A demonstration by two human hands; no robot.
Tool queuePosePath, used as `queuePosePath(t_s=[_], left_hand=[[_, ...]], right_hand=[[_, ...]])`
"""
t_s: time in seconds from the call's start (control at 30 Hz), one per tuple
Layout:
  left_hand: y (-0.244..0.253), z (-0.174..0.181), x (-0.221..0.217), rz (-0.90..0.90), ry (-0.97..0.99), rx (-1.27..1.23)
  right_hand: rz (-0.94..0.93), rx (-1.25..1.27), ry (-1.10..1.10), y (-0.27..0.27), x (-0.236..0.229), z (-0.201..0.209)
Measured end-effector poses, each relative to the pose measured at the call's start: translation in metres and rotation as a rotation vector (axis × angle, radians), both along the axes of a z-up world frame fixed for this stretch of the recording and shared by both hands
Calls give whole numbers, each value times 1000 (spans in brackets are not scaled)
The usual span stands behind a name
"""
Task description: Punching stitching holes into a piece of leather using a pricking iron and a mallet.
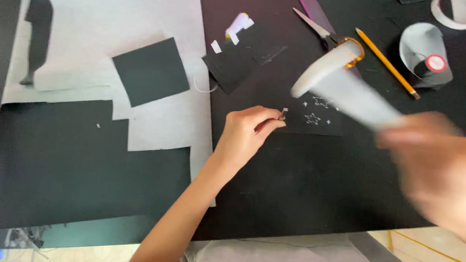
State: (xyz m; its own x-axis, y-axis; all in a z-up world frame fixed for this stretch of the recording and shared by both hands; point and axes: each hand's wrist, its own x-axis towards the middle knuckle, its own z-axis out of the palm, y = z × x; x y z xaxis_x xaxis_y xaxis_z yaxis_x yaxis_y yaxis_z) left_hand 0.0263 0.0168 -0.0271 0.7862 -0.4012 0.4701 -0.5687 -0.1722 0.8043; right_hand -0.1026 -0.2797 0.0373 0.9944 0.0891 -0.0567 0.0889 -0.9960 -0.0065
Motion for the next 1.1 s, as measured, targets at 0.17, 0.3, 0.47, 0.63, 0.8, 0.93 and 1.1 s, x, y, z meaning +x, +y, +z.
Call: queuePosePath(t_s=[0.17, 0.3, 0.47, 0.63, 0.8, 0.93, 1.1], left_hand=[[-1, -2, -2, -1, 8, 10], [-3, -5, 0, -19, -58, -32], [0, 0, -2, -11, -16, -26], [4, -3, -1, -2, -15, 26], [22, -5, 4, -8, -37, 118], [37, -27, -2, -17, -196, 461], [43, -28, -17, 0, -555, 730]], right_hand=[[-64, 3, 208, 25, 7, 9], [-216, 1017, -440, 36, -2, 19], [-250, 673, -220, 45, 5, 50], [-135, 230, -283, 10, 81, -57], [188, 37, -553, 19, 104, -83], [266, 347, -456, 70, 88, -37], [367, 736, -170, 107, 80, -41]])
